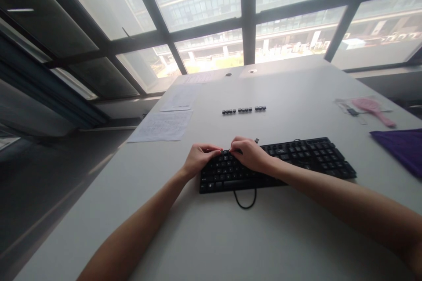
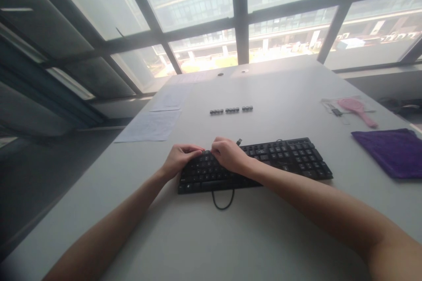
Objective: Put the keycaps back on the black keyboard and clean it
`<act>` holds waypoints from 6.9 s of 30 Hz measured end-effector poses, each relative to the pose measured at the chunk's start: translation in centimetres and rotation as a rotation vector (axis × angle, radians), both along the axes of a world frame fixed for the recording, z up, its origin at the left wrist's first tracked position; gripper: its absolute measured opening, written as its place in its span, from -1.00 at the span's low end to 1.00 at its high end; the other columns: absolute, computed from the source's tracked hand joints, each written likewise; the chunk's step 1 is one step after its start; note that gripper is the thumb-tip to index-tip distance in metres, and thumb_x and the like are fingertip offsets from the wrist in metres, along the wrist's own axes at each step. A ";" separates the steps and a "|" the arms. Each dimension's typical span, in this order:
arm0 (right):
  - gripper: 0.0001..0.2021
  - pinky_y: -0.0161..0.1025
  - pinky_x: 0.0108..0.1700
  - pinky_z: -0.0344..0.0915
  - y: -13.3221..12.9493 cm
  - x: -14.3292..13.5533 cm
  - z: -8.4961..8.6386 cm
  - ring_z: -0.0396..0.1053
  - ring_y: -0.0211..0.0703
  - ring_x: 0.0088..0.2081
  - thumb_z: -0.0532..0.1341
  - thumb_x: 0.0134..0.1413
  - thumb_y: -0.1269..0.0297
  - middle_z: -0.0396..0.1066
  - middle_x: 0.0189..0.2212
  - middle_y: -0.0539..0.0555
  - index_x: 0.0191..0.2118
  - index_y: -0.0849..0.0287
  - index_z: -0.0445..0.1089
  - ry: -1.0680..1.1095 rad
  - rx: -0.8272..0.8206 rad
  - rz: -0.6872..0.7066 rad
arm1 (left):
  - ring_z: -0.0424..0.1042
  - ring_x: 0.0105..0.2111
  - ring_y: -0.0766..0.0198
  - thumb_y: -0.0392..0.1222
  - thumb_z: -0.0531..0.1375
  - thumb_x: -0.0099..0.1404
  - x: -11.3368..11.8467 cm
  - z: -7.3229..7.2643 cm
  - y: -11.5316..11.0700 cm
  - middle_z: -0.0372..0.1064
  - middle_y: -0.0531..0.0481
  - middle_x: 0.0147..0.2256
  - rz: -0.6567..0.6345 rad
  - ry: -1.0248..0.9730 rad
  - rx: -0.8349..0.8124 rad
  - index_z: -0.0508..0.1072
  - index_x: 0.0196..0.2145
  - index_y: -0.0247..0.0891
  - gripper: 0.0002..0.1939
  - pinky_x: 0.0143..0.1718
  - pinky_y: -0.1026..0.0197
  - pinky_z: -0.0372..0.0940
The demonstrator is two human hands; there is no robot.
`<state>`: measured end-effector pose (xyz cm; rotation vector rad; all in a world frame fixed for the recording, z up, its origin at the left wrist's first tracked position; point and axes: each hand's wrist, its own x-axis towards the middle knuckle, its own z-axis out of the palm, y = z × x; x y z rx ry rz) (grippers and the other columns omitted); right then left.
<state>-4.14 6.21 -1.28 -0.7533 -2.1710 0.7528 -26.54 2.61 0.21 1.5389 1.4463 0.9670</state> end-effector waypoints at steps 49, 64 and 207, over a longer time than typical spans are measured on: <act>-0.80 -0.17 -0.06 0.24 16.5 -1.5 3.3 0.42 0.03 -0.03 0.21 0.24 0.41 0.57 -0.11 0.23 -0.10 0.22 0.57 -0.440 0.203 -0.376 | 0.58 -0.24 0.14 -0.33 0.35 0.18 0.0 0.6 18.9 0.62 -0.18 -0.20 0.061 0.572 0.287 0.63 -0.13 -0.32 -0.74 -0.01 0.10 0.41; -0.84 -0.11 0.03 0.14 16.9 -5.3 2.6 0.41 -0.02 -0.05 0.21 0.25 0.42 0.56 -0.15 0.22 -0.22 0.23 0.57 -0.368 0.212 -0.286 | 0.58 -0.30 0.15 -0.21 0.34 0.17 -0.1 1.0 17.1 0.62 -0.11 -0.33 0.128 0.538 0.257 0.67 -0.32 -0.27 -0.87 -0.17 0.19 0.42; -0.92 -0.23 -0.23 0.36 4.4 5.8 2.5 0.50 -0.13 -0.32 0.30 0.08 0.40 0.59 -0.41 0.06 -0.37 0.16 0.57 -0.048 -0.120 -0.146 | 0.58 -0.32 0.19 -0.22 0.34 0.20 7.4 3.3 3.5 0.63 0.01 -0.35 -0.172 0.268 0.177 0.66 -0.36 -0.19 -0.93 -0.19 0.17 0.43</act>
